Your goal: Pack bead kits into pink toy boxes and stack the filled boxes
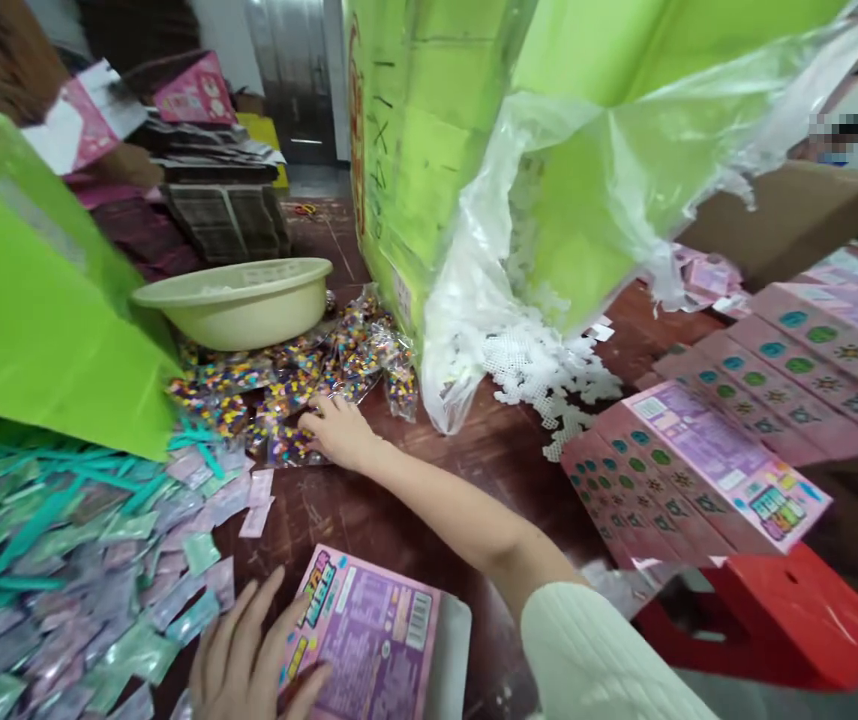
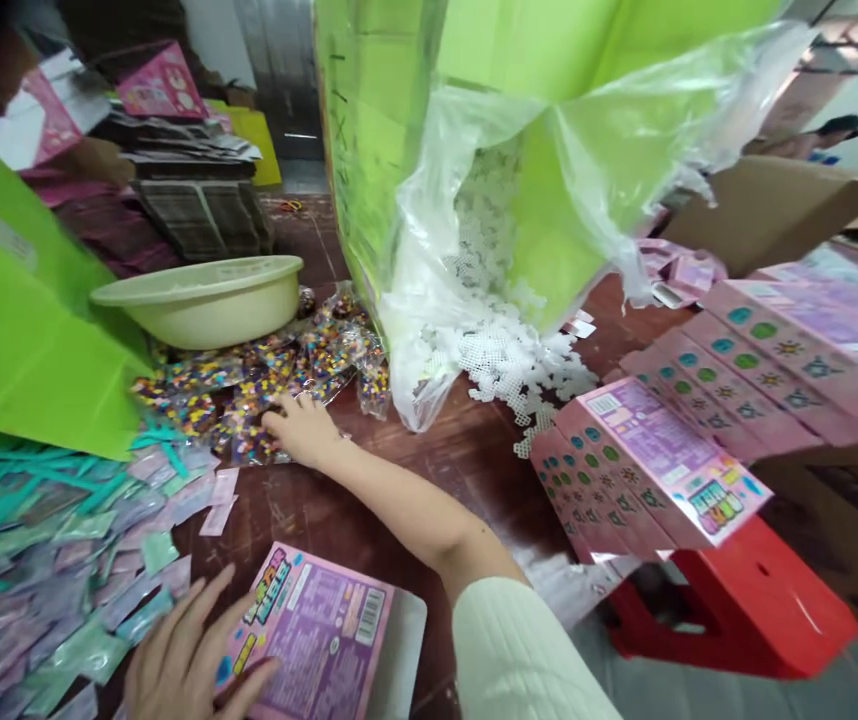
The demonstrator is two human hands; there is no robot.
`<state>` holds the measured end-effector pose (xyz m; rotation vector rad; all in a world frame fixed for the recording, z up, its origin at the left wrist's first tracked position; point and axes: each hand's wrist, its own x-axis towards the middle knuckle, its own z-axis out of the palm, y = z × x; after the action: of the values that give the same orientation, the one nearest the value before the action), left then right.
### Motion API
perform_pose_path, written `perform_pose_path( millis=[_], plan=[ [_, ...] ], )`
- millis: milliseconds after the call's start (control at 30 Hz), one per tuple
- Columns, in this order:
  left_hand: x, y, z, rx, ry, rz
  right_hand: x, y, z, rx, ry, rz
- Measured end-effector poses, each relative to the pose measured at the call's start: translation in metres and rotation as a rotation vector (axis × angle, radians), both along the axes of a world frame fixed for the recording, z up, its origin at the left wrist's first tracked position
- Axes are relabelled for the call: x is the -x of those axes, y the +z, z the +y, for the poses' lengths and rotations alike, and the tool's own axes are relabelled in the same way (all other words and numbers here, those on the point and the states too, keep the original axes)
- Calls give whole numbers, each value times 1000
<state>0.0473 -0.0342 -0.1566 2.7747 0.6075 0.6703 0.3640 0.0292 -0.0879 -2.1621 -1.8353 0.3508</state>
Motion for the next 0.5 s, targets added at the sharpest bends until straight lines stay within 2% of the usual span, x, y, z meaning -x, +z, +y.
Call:
perform_pose_path(
  millis=[100, 200, 267, 367, 433, 500],
  plan=[
    [-30, 27, 8, -12, -233, 188, -10, -5, -42, -29, 117, 90],
    [-62, 49, 5, 162, -460, 414, -19, -7, -82, -56, 155, 237],
    [-78, 59, 0, 284, -560, 539, -28, -9, -108, -77, 137, 360],
    [-89, 70, -6, 368, -540, 678, -44, -10, -150, -85, 92, 519],
    [-86, 78, -7, 428, -419, 799, -58, -5, -177, -58, 71, 581],
    [-77, 85, -4, 541, -290, 885, -80, 6, -198, -61, -67, 545]
  ],
)
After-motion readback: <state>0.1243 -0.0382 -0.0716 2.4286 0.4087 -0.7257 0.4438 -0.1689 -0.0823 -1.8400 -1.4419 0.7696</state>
